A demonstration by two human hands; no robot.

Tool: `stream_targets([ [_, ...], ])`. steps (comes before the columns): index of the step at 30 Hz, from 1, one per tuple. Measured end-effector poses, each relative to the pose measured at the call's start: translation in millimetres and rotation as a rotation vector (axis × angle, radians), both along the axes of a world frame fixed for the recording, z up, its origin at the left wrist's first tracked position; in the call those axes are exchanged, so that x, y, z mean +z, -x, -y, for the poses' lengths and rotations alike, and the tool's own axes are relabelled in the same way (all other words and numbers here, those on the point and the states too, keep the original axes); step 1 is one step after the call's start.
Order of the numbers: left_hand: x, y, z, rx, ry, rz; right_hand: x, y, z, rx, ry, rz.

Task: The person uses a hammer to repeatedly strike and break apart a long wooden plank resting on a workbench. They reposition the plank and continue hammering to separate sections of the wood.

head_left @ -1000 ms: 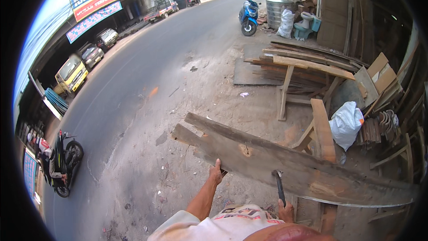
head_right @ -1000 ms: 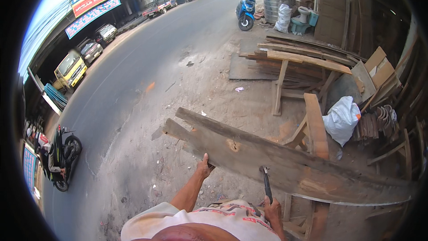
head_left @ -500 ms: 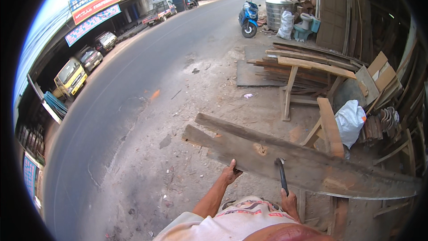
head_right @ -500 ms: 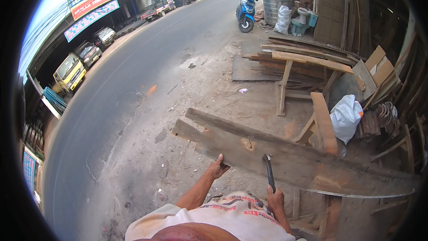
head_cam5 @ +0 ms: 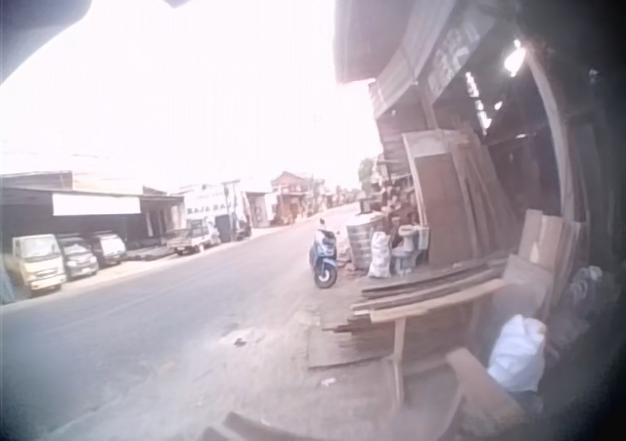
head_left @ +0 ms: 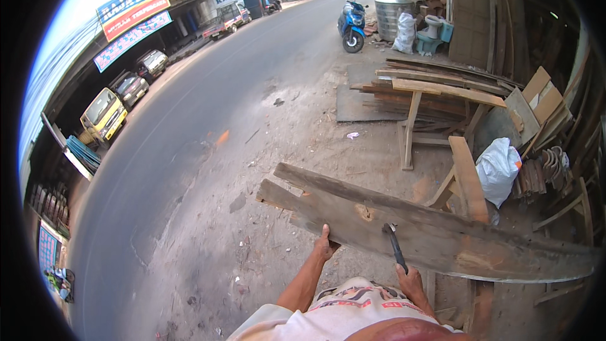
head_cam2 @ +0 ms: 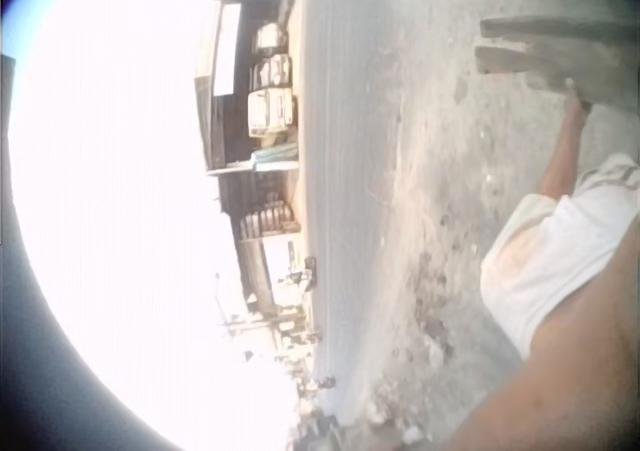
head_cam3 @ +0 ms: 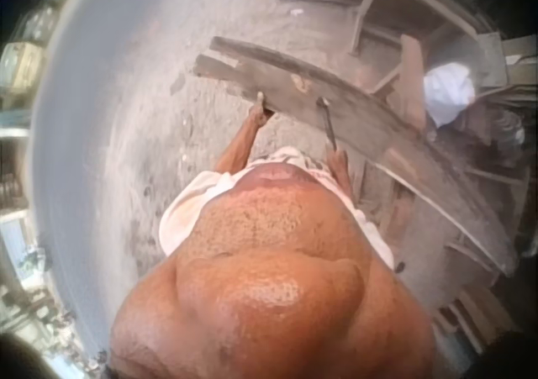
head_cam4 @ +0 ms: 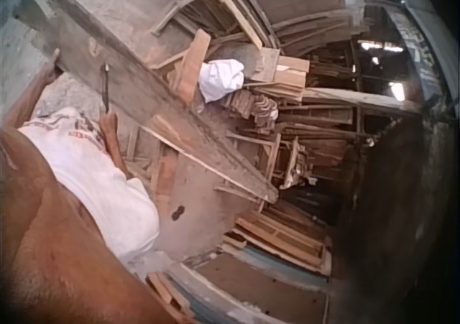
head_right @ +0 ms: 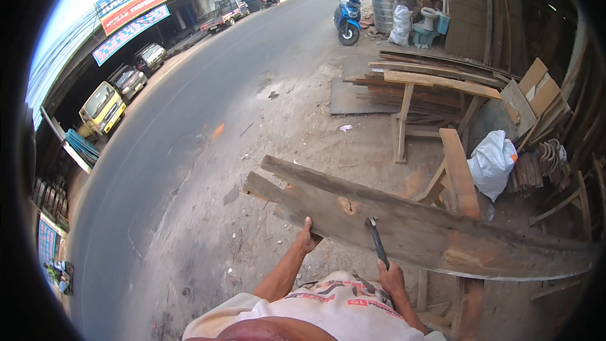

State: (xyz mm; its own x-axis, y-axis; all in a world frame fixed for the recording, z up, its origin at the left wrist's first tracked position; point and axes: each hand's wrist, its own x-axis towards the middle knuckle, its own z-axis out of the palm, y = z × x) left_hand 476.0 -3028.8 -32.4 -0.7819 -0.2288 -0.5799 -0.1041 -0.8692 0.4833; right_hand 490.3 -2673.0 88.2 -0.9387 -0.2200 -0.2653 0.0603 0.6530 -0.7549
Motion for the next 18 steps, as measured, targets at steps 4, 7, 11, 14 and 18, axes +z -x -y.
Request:
stream_targets([
  [4, -6.0, 2.9, -17.4, 0.177, -0.062, -0.125, 6.9, 20.2, -13.9, 0.109, -0.048, 0.047],
  [7, -8.1, 9.0, -31.7, 0.261, -0.094, -0.17, 2.3, 33.1, -24.4, 0.176, -0.116, 0.053],
  [11, -2.1, 17.3, -41.3, 0.336, -0.046, -0.118, 12.2, 51.0, -35.2, 0.233, -0.037, 0.079],
  [14, -5.1, 23.0, -38.8, 0.381, 0.129, -0.137, 2.2, 59.4, -36.6, 0.269, 0.049, 0.036],
  [18, -31.9, 14.7, -34.1, 0.417, 0.065, -0.027, 20.6, 60.8, -32.5, 0.318, 0.044, 0.034],
])
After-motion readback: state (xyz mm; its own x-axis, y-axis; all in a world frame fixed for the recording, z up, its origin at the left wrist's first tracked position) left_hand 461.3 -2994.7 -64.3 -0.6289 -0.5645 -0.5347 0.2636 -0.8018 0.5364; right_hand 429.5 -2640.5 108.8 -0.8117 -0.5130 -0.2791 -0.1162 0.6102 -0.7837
